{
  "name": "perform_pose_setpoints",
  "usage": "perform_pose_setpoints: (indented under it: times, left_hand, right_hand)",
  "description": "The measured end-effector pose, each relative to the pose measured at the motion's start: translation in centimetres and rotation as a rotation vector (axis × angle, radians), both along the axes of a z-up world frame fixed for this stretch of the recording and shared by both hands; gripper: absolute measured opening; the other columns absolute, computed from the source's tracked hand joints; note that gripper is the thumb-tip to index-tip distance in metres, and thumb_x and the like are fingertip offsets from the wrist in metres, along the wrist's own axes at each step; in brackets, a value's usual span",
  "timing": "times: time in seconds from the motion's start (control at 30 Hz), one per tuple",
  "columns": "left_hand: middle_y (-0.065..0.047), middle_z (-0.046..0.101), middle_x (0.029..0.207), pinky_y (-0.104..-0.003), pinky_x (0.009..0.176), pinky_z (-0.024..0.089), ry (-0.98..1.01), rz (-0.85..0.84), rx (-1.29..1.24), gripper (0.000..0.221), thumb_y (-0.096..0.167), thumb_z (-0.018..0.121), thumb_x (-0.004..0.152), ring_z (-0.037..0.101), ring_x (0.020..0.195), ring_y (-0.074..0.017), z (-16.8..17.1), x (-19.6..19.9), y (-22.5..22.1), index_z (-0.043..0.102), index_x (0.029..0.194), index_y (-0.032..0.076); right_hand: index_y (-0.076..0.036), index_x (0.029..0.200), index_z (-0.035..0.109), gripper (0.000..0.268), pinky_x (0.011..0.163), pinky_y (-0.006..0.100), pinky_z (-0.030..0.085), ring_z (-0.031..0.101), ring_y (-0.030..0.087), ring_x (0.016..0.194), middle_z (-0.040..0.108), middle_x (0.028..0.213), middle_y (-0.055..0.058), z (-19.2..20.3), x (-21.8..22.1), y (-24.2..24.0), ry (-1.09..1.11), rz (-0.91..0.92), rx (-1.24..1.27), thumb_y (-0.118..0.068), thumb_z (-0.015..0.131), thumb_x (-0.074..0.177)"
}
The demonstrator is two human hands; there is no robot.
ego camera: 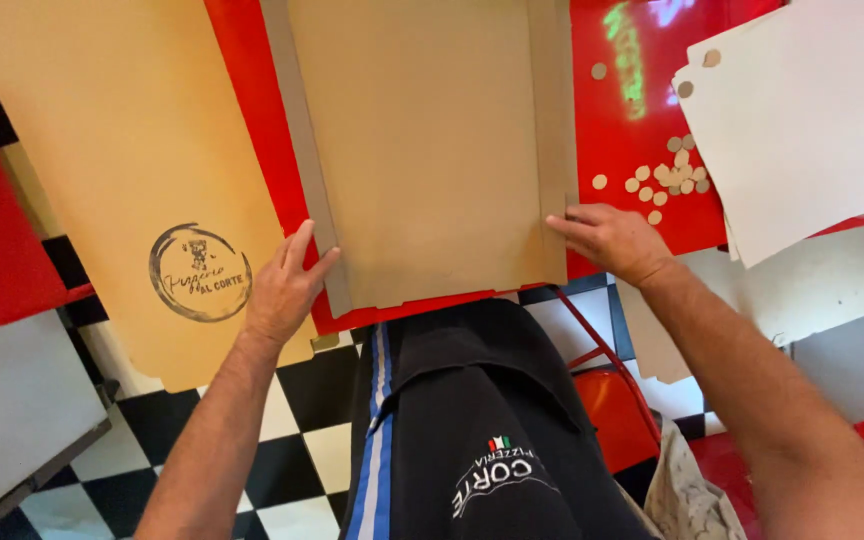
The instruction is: The person assembles flat-packed pizza boxes by folding the cardboard into shape, inserting a white paper liner, and closing the lid. The process is repeated multiple times, stacking completed boxes on a red table.
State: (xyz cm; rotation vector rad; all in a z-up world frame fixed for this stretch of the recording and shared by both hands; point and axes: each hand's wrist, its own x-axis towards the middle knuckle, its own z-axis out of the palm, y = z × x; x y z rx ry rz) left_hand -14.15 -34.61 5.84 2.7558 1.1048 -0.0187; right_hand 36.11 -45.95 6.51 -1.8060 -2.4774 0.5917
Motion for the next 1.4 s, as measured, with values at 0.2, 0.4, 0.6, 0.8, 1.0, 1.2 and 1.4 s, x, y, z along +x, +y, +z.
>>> perform_pose_setpoints:
  times: [0.2, 0.4, 0.6, 0.8, 1.0, 1.2, 1.4]
  left_hand:
    - [0.001, 0.064, 0.123, -0.031, 0.083, 0.061, 0.059, -0.162, -0.051, 0.037, 0.011, 0.069, 0.086, 0.064, 0.119, -0.0197, 0.8, -0.9, 0.7, 0.073, 0.121, 0.018]
    - [-0.003, 0.072, 0.108, -0.033, 0.080, 0.060, -0.157, -0.069, -0.123, 0.026, 0.016, 0.071, 0.085, 0.067, 0.103, -0.0215, 1.0, 0.7, 0.3, 0.075, 0.112, 0.014]
    - [-0.003, 0.074, 0.096, -0.033, 0.078, 0.060, -0.270, 0.007, -0.144, 0.032, 0.005, 0.071, 0.084, 0.070, 0.092, -0.0222, 0.7, 2.6, -1.6, 0.076, 0.114, 0.014]
    - [-0.002, 0.075, 0.099, -0.032, 0.074, 0.059, -0.329, 0.057, -0.138, 0.038, 0.004, 0.071, 0.085, 0.070, 0.090, -0.0201, 0.7, 2.6, -2.8, 0.077, 0.118, 0.020]
    - [-0.007, 0.068, 0.114, -0.036, 0.093, 0.057, -0.295, -0.029, -0.101, 0.058, 0.011, 0.080, 0.077, 0.065, 0.108, -0.0269, 0.3, 2.3, -4.1, 0.067, 0.133, 0.016]
    - [-0.021, 0.049, 0.129, -0.049, 0.105, 0.046, -0.173, -0.103, -0.154, 0.105, 0.041, 0.092, 0.064, 0.052, 0.117, -0.0387, -0.8, 2.2, -7.0, 0.045, 0.151, 0.005]
    - [-0.024, 0.051, 0.122, -0.051, 0.098, 0.049, -0.158, -0.088, -0.160, 0.101, 0.039, 0.089, 0.065, 0.054, 0.108, -0.0409, 0.2, 3.4, -7.6, 0.044, 0.147, 0.001]
  right_hand:
    - [-0.027, 0.125, 0.072, 0.033, 0.059, 0.031, 0.059, 0.071, 0.019, 0.084, 0.070, 0.107, 0.000, -0.3, 0.4, 0.5, -0.031, 0.083, -0.044, -0.027, 0.074, 0.092]
    - [-0.020, 0.112, 0.075, 0.026, 0.065, 0.034, 0.060, 0.070, 0.024, 0.089, 0.071, 0.108, 0.007, 0.5, -1.4, 0.8, 0.115, 0.021, 0.069, -0.026, 0.077, 0.086]
    - [-0.024, 0.123, 0.074, 0.037, 0.073, 0.037, 0.059, 0.070, 0.025, 0.087, 0.073, 0.098, 0.003, -1.1, -2.9, 0.0, 0.199, -0.003, 0.063, -0.013, 0.075, 0.088]
    - [-0.027, 0.131, 0.071, 0.049, 0.073, 0.037, 0.059, 0.069, 0.025, 0.091, 0.074, 0.106, 0.004, -0.5, -2.7, -0.4, 0.174, 0.061, 0.054, -0.004, 0.069, 0.087]
    - [-0.030, 0.137, 0.065, 0.056, 0.080, 0.037, 0.060, 0.068, 0.026, 0.098, 0.071, 0.114, 0.006, -0.6, -2.8, -1.6, 0.131, 0.075, 0.093, -0.005, 0.070, 0.087]
    - [-0.013, 0.145, 0.050, 0.084, 0.093, 0.047, 0.055, 0.061, 0.037, 0.109, 0.061, 0.120, 0.019, 1.6, -4.1, -1.5, 0.170, 0.161, -0.018, -0.033, 0.086, 0.071]
    - [-0.007, 0.146, 0.045, 0.103, 0.099, 0.050, 0.050, 0.056, 0.041, 0.116, 0.057, 0.126, 0.021, 1.6, -3.4, -2.2, 0.151, 0.203, -0.006, -0.034, 0.091, 0.058]
